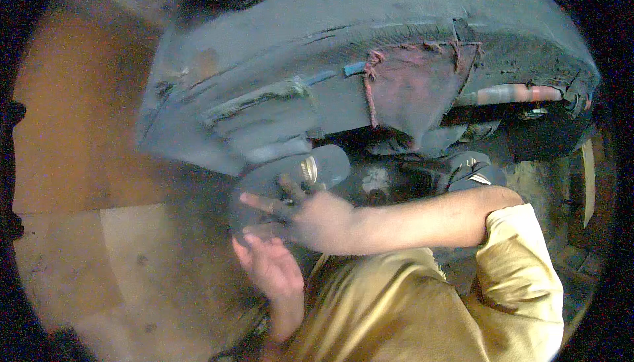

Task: The person repeatedly assembles flip-flops by hand, pressing the strap into the sole and stacking completed pairs on a nearby surface. The person handles multiple flip-flops one at a time, occasionally using a red tool to assist with strap placement.

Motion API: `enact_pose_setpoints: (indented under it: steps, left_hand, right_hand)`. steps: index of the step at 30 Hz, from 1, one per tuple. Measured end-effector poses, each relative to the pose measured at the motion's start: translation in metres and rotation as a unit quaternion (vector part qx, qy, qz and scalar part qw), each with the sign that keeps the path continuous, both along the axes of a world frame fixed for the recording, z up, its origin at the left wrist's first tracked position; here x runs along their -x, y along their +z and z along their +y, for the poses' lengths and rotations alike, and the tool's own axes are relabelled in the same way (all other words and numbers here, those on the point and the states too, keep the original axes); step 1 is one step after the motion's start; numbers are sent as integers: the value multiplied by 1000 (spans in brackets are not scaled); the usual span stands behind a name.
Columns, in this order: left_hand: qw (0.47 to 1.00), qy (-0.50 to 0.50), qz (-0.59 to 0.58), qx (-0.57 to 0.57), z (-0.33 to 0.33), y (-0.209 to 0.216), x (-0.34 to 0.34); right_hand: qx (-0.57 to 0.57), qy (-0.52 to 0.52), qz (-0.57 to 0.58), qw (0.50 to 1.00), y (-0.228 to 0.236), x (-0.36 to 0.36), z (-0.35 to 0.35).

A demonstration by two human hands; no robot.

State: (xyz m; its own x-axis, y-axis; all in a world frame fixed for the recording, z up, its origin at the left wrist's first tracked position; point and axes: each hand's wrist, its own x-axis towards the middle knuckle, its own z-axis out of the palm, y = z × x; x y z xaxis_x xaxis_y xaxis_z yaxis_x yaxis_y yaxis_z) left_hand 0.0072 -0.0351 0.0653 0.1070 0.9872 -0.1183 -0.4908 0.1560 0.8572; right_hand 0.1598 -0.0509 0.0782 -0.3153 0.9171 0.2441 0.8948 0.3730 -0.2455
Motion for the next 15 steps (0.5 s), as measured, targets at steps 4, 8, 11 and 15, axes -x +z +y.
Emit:
enact_pose_setpoints:
  steps: [4,8,11,15]
  left_hand:
    - [998,53,14,-14,-12,23,28]
    - [989,127,72,-5,-36,53,78]
    - [999,-33,5,43,-25,29,82]
    - [938,-253,-214,102,5,-31,58]
  right_hand:
    - [10,23,49,999,33,24,5]
    - [-68,141,11,988,59,56,-6]
    - [-238,190,166,938,50,70,-11]
    - [-192,99,348,912,5,52,-36]
